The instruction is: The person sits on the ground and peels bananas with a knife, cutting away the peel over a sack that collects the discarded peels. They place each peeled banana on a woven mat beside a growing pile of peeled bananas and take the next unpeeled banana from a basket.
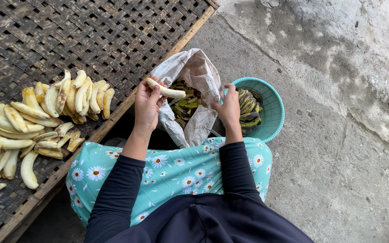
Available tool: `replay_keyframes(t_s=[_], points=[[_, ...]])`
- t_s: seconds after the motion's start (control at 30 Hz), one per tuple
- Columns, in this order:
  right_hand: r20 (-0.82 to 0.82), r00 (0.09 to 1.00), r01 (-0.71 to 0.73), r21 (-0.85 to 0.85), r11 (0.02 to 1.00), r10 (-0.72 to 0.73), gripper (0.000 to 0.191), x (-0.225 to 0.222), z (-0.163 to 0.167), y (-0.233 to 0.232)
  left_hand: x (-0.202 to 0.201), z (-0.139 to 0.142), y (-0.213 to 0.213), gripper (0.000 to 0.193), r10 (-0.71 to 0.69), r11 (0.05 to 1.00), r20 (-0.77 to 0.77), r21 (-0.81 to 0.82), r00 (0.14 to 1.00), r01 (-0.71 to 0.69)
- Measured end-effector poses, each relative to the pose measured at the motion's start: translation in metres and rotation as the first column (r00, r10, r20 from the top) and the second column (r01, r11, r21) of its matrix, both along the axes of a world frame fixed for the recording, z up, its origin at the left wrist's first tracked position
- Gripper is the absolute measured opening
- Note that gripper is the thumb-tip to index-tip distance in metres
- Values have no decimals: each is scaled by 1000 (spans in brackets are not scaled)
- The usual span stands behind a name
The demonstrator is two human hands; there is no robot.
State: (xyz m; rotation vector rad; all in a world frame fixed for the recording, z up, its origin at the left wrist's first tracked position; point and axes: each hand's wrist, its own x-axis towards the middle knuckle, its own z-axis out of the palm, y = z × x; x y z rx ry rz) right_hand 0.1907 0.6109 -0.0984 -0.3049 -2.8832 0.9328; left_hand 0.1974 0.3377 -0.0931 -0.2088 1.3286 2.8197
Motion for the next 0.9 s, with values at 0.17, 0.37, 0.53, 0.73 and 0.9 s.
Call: replay_keyframes(t_s=[0.17, 0.37, 0.53, 0.73, 0.9], points=[[-166, 978, -125, 26, 992, 128, 79, 7, 2, 26, -1, 2, 2, 33, 1, 992, 31, 127, 1000, -5], [5, 955, -215, -674, 706, 296, 56, 31, 42, -36, -10, -33, 7, 26, 81, 909, 151, 394, 985, -135], [-165, 776, -585, -549, 597, 609, 56, 67, 67, -112, -24, -63, -7, 29, 258, 814, 206, 480, 944, -327], [-190, 682, -705, -429, 565, 706, 49, 74, 75, -133, -27, -53, -17, 40, 316, 814, 175, 454, 932, -362], [-139, 696, -689, -408, 599, 705, 49, 73, 69, -133, -25, -45, -18, 39, 349, 808, 153, 451, 925, -380]])
